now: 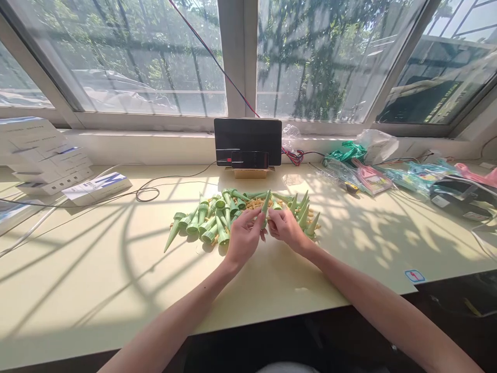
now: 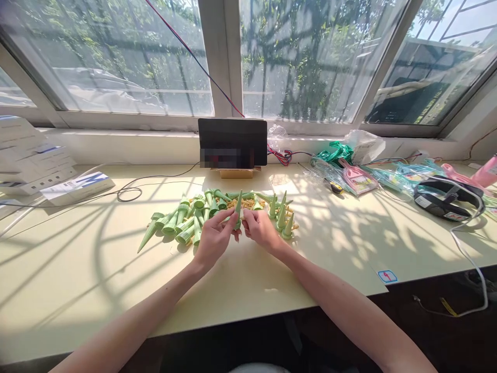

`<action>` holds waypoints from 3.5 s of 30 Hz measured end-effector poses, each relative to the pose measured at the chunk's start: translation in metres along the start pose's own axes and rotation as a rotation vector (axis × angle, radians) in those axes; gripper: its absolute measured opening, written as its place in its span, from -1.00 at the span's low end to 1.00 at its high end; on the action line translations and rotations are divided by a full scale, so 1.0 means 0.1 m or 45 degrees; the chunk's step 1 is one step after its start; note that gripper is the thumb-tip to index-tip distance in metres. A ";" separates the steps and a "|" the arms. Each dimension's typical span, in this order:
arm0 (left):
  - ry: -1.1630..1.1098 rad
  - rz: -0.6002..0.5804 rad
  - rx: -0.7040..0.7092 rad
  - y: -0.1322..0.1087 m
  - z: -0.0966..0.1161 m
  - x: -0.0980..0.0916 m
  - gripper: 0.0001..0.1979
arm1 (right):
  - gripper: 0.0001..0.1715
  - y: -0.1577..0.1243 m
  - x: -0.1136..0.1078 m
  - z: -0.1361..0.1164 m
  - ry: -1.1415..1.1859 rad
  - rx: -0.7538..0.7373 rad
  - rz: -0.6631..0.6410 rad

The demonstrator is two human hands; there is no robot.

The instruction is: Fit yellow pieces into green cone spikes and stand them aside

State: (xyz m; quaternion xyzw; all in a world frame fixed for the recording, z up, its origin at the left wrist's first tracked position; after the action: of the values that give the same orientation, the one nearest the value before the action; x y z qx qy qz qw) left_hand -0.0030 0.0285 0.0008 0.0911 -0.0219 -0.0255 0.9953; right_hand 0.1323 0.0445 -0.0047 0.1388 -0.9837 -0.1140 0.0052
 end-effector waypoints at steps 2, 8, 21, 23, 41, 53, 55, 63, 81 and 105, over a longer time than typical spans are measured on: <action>0.003 -0.001 0.026 0.00 0.00 0.01 -0.58 | -0.36 0.01 0.00 0.02 0.117 0.073 -0.010; 0.022 0.033 -0.011 0.00 0.02 -0.01 -0.59 | -0.37 0.03 0.02 0.01 0.290 0.234 -0.044; 0.123 0.076 -0.052 0.03 -0.02 -0.05 -0.58 | -0.48 0.01 0.09 0.02 0.506 0.331 -0.242; 0.140 0.055 -0.083 0.03 -0.02 -0.05 -0.54 | -0.47 0.00 0.09 0.01 0.506 0.316 -0.258; 0.184 -0.008 -0.033 0.07 -0.08 -0.06 -0.58 | -0.47 -0.01 0.01 0.05 0.099 0.127 -0.192; 0.280 0.019 0.007 0.06 -0.09 -0.06 -0.61 | -0.60 -0.03 -0.01 -0.02 -0.767 -0.380 -0.034; 0.280 0.011 0.004 0.06 -0.10 -0.05 -0.60 | -0.59 -0.03 -0.01 -0.03 -0.721 -0.372 -0.034; 0.280 -0.062 -0.033 0.04 -0.11 -0.03 -0.51 | -0.43 0.01 -0.02 0.00 -0.488 -0.206 -0.023; 0.280 -0.142 0.044 0.04 -0.13 -0.03 -0.50 | -0.43 0.00 0.03 0.08 0.391 0.303 -0.145; 0.221 -0.055 -0.002 -0.01 -0.05 -0.01 -0.43 | -0.46 -0.01 0.01 0.02 0.475 0.314 -0.252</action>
State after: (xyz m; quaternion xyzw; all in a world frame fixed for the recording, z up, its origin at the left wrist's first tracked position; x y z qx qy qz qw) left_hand -0.0043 0.0287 -0.0042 0.0927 0.0666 -0.0391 0.9927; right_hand 0.1313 0.0438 -0.0071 0.2528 -0.9538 0.0347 0.1585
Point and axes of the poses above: each hand's wrist, its own y-axis towards the middle knuckle, its own x-axis out of the palm, z = x × y, the point moved 3 cm from there along y, towards the middle knuckle, and after that the axes turned 6 degrees about -x, right-handed, at the moved point
